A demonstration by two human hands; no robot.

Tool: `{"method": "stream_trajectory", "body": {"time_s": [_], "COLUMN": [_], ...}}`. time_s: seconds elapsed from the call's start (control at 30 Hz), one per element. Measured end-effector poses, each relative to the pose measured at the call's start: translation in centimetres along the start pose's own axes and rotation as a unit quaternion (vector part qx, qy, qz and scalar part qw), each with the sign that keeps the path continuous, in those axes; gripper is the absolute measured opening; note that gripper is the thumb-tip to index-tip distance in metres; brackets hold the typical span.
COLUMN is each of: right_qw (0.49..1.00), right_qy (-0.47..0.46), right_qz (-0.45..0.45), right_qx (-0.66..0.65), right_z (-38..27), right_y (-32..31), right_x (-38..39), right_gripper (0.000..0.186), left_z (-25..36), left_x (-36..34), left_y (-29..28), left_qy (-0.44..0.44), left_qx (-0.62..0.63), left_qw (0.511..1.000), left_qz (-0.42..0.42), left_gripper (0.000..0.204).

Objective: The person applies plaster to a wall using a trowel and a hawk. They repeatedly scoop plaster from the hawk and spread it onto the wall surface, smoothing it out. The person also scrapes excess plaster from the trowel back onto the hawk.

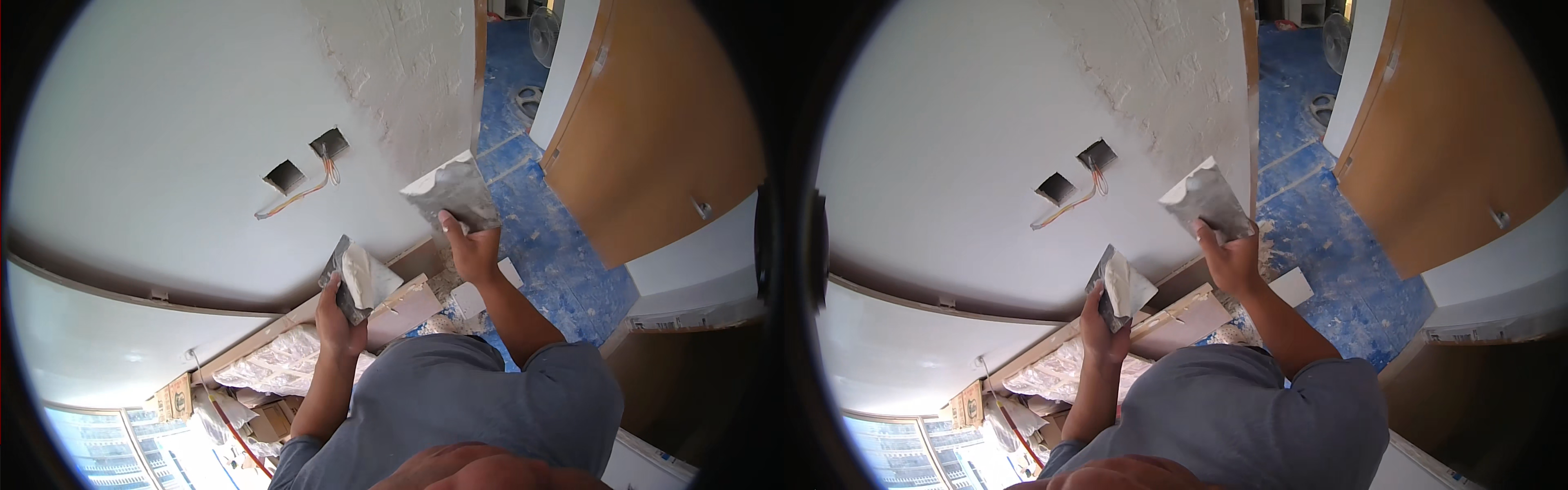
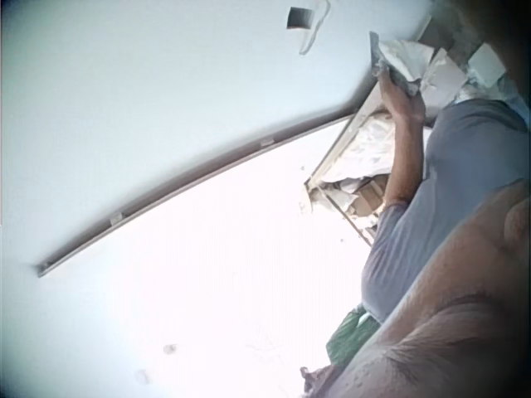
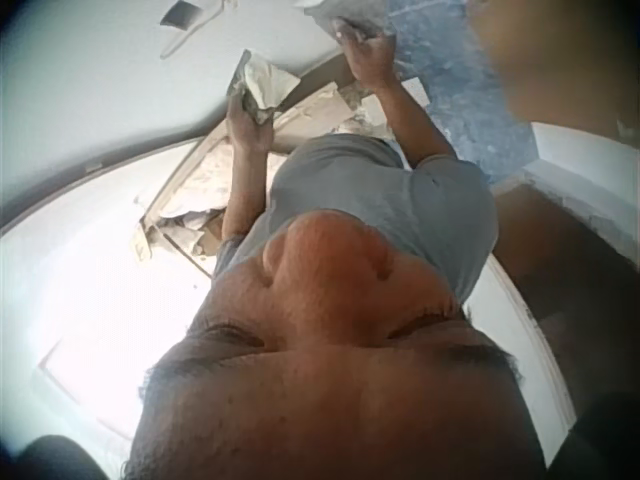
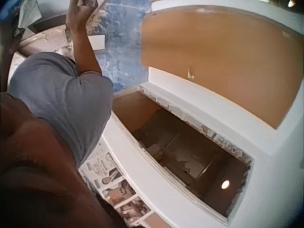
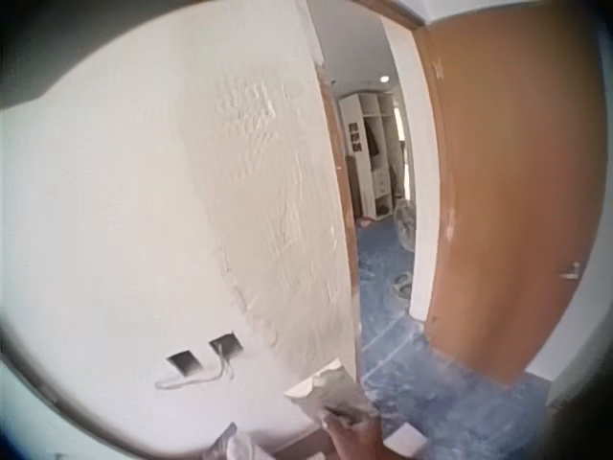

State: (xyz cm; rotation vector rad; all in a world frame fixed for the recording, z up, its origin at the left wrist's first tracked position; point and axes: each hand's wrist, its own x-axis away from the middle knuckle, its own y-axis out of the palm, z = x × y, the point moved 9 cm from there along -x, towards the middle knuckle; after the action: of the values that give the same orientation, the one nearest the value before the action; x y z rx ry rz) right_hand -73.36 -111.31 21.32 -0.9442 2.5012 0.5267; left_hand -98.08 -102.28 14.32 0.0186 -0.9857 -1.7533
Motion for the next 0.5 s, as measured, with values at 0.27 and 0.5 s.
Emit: {"method": "stream_trajectory", "body": {"time_s": [0.27,0.5], "right_qw": [0.944,0.909], "right_qy": [-0.244,0.126], "right_qz": [-0.179,-0.298], "right_qx": [0.131,0.264], "right_z": [-10.5,-1.1], "right_y": [6.4,2.4], "right_x": [6.8,9.9], "right_gripper": [0.058,0.045], "left_z": [0.7,5.1], "left_x": [2.7,3.5], "left_y": [4.5,2.4], "left_qy": [-0.040,0.047], "left_qx": [0.032,0.039], "left_qw": [0.994,0.987], "left_qz": [-0.100,-0.150], "left_gripper": [0.035,0.036]}}
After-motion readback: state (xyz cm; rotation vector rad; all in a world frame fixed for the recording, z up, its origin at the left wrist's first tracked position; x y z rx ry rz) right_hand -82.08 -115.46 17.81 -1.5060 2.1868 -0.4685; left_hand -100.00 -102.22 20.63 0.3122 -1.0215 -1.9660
